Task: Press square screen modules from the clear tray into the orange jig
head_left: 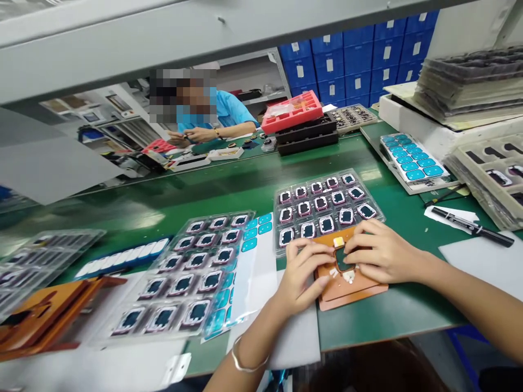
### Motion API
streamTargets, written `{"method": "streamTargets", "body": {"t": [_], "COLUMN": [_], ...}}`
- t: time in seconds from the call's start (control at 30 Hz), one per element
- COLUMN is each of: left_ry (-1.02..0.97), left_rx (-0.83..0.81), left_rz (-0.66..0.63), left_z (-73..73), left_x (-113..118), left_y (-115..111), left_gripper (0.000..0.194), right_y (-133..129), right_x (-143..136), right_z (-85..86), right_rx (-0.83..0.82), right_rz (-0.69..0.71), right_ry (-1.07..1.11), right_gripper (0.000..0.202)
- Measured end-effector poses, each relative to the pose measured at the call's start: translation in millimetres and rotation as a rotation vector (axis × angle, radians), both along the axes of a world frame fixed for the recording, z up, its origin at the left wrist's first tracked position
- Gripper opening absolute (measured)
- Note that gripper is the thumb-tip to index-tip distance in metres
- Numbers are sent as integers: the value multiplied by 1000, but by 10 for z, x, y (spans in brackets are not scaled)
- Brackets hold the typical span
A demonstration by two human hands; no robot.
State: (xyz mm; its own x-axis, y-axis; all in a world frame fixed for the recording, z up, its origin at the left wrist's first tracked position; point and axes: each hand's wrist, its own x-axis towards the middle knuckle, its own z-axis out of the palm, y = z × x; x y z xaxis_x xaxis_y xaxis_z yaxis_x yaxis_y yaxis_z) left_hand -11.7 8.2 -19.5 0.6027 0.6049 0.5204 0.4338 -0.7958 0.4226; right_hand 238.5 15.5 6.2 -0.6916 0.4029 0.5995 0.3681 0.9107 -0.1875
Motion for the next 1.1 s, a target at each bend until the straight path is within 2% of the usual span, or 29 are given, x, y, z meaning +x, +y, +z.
{"method": "streamTargets", "body": {"t": [0.27,0.43,0.53,0.63,0.77,0.9,1.03,1.1], "left_ry": [160,184,164,148,135,151,177,191], "left_rx": [58,5,-15,-11,13,50,152,215], "left_rz": [-101,-123,-144,-139,-105,-71,-53,-34], "left_z": [12,51,55,23,-49,-113,-158,-151], "left_x": [3,34,71,101,134,181,246,269], "left_y": [-10,-22,-35,-34,-25,-46,-30,-11], "left_gripper": [38,50,61,63,58,58,59,60], "right_y": [54,223,401,646,1002,1211,1325,1412], "right_x": [6,161,161,-123,-820,-1379,-1564,-1559], "right_z": [-61,-143,-110,13,149,81,-86,-93], "right_rx": [-72,-102,-128,-184,-245,-222,-202,-203], "right_rz": [39,-5,-75,-118,-165,-191,-195,-183], "right_ry": [6,133,195,35,-402,-494,-546,-551], "right_gripper": [26,30,30,30,32,20,13,15]}}
